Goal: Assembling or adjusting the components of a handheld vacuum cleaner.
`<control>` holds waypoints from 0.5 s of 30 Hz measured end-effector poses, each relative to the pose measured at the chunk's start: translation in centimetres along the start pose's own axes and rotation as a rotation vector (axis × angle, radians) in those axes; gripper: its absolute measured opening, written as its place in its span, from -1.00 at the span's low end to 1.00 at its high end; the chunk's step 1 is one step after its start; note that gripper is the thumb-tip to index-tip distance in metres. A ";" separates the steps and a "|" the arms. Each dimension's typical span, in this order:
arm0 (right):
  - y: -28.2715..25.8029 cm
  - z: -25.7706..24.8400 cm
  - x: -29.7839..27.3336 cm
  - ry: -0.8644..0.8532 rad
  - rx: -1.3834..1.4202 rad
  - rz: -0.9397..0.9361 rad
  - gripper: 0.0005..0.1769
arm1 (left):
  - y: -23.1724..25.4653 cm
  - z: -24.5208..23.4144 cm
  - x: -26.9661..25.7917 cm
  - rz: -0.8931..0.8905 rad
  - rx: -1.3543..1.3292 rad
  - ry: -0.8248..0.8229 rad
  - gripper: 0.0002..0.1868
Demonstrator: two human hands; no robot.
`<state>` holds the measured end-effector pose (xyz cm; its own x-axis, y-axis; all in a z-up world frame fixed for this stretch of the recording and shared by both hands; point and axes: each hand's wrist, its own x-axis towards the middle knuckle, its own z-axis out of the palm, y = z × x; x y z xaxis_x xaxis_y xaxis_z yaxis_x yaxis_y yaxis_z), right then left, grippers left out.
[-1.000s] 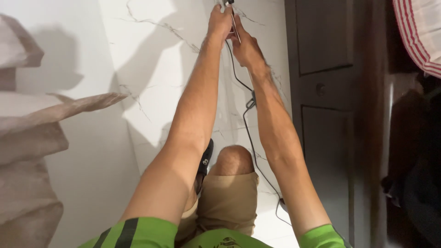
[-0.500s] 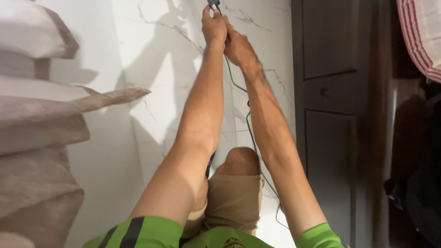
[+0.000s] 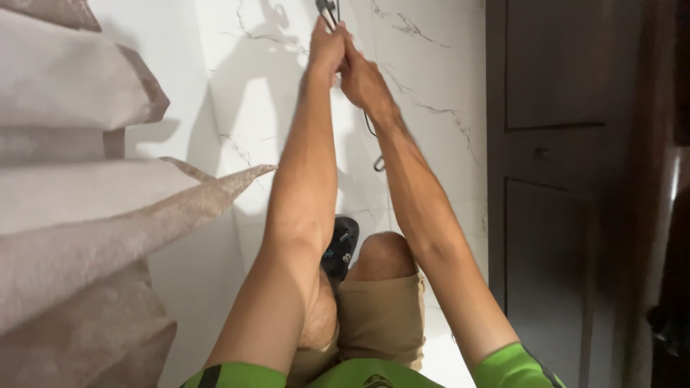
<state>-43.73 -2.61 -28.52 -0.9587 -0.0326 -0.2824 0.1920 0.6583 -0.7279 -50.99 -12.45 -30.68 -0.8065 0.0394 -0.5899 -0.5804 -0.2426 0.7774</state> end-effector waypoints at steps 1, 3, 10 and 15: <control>1.7 0.5 -0.7 0.032 0.003 -0.027 -0.28 | -2.6 -0.2 2.0 0.069 0.098 -0.007 -0.47; 3.0 0.5 -3.5 0.054 0.007 -0.042 -0.28 | -7.3 0.0 3.8 0.123 0.197 -0.012 -0.53; 3.5 -1.4 -16.8 0.138 0.183 0.190 -0.32 | -16.0 4.1 -4.0 0.105 0.685 -0.102 -0.26; 4.3 -3.0 -27.6 0.272 0.210 0.001 -0.30 | -12.1 8.9 -18.4 -0.102 0.838 -0.203 -0.10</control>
<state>-17.08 3.41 -21.95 -0.9739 0.1883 -0.1270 0.2050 0.4879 -0.8485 -30.12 -1.62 -27.29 -0.7039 0.2133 -0.6775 -0.4783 0.5628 0.6742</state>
